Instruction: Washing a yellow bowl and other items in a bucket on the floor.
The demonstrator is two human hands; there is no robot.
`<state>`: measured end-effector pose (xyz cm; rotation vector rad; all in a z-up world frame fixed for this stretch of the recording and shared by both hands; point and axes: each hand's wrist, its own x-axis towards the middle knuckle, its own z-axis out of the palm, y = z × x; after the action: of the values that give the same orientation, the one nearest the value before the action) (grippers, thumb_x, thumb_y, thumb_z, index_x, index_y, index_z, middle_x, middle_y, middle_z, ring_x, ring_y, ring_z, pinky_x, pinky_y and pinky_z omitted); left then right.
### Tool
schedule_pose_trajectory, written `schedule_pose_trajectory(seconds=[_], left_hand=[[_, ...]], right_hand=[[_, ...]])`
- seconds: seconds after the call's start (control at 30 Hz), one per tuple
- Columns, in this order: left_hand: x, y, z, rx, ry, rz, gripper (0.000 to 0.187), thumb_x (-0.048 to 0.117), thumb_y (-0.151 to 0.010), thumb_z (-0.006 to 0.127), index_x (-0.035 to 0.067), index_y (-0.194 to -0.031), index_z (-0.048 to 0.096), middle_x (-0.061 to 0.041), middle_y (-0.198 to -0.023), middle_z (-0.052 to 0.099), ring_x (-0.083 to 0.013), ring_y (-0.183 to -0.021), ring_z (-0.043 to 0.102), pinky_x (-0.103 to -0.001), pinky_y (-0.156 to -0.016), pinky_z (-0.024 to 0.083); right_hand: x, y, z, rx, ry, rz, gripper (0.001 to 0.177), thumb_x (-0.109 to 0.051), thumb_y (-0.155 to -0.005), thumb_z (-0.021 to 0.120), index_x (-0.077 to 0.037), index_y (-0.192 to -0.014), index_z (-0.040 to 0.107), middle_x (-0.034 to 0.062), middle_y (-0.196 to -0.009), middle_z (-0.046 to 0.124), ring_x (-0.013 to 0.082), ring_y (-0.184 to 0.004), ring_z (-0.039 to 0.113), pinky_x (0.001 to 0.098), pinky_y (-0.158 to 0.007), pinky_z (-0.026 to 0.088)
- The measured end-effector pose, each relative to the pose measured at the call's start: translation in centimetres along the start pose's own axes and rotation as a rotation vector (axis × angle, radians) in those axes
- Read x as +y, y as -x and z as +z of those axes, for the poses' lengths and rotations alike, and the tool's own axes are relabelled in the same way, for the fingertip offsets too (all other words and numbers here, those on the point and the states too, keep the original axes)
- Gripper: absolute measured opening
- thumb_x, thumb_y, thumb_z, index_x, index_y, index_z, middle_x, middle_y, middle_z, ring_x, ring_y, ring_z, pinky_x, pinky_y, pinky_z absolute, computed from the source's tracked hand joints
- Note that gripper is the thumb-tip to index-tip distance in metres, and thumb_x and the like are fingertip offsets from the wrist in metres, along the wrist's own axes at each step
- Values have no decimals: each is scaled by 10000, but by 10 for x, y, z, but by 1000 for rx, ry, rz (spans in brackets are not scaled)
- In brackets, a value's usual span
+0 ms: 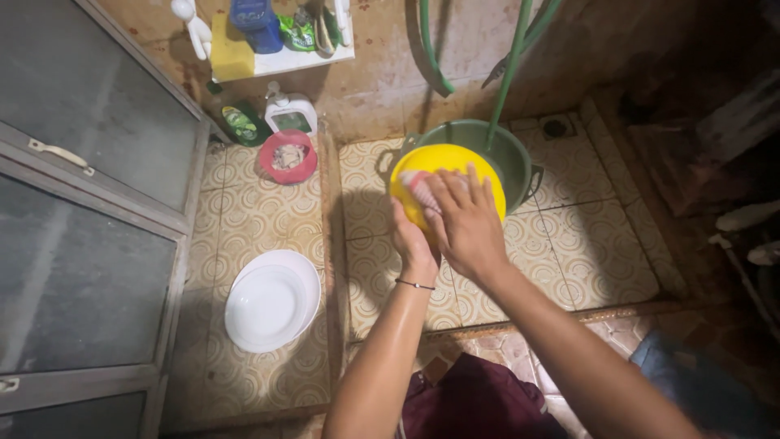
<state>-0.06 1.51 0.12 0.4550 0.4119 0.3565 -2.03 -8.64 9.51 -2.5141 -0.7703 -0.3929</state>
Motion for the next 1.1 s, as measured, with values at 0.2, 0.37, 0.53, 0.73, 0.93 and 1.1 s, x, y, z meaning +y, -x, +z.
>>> schedule_pose_trajectory(seconds=[0.2, 0.37, 0.53, 0.73, 0.93, 1.1], left_hand=[[-42, -11, -38, -114, -185, 58, 513, 393, -1068, 448, 23, -1413, 530, -96, -1355, 607, -198, -1212, 608, -357, -1036, 508], [-29, 22, -14, -155, -223, 39, 523, 407, -1061, 486, -10, -1363, 579, -120, -1309, 644, -210, -1150, 637, -361, -979, 528], [-24, 25, -16, -214, -249, 73, 575, 434, -1073, 491, -70, -1324, 608, -167, -1282, 672, -225, -1124, 655, -363, -959, 541], [-22, 16, -11, -213, -171, 67, 569, 448, -1068, 452, -18, -1373, 567, -136, -1318, 653, -226, -1169, 643, -377, -996, 523], [-2, 3, 7, -5, 22, 132, 575, 453, -1058, 407, 0, -1394, 520, -144, -1384, 603, -277, -1221, 621, -428, -1038, 499], [1, -15, -9, -58, 117, -10, 626, 510, -1023, 334, 64, -1414, 530, -120, -1417, 598, -278, -1296, 569, -435, -1088, 436]], right_hand=[[19, -35, -8, -168, -23, -135, 550, -389, -940, 583, -197, -1454, 561, 192, -1558, 434, 497, -1464, 247, 677, -1148, 184], [50, -58, -12, -203, -71, 87, 464, -423, -946, 569, -151, -1308, 673, 187, -1338, 642, 398, -1294, 557, 545, -1095, 423], [78, -51, -17, -155, -510, 557, 492, -440, -920, 526, -129, -1265, 689, 216, -1010, 763, 368, -927, 752, 444, -866, 564], [136, -18, 41, 63, -425, 555, 477, -440, -1032, 520, -62, -1251, 711, 176, -1022, 746, 286, -920, 694, 414, -835, 522], [85, -6, 42, 105, -1241, 1103, 400, -343, -1072, 367, -19, -1195, 568, 110, -815, 634, 262, -692, 589, 445, -623, 534], [66, -14, 13, 163, -1622, 1082, 435, -316, -1069, 400, 44, -1243, 571, 135, -982, 716, 184, -825, 721, 316, -748, 641]])
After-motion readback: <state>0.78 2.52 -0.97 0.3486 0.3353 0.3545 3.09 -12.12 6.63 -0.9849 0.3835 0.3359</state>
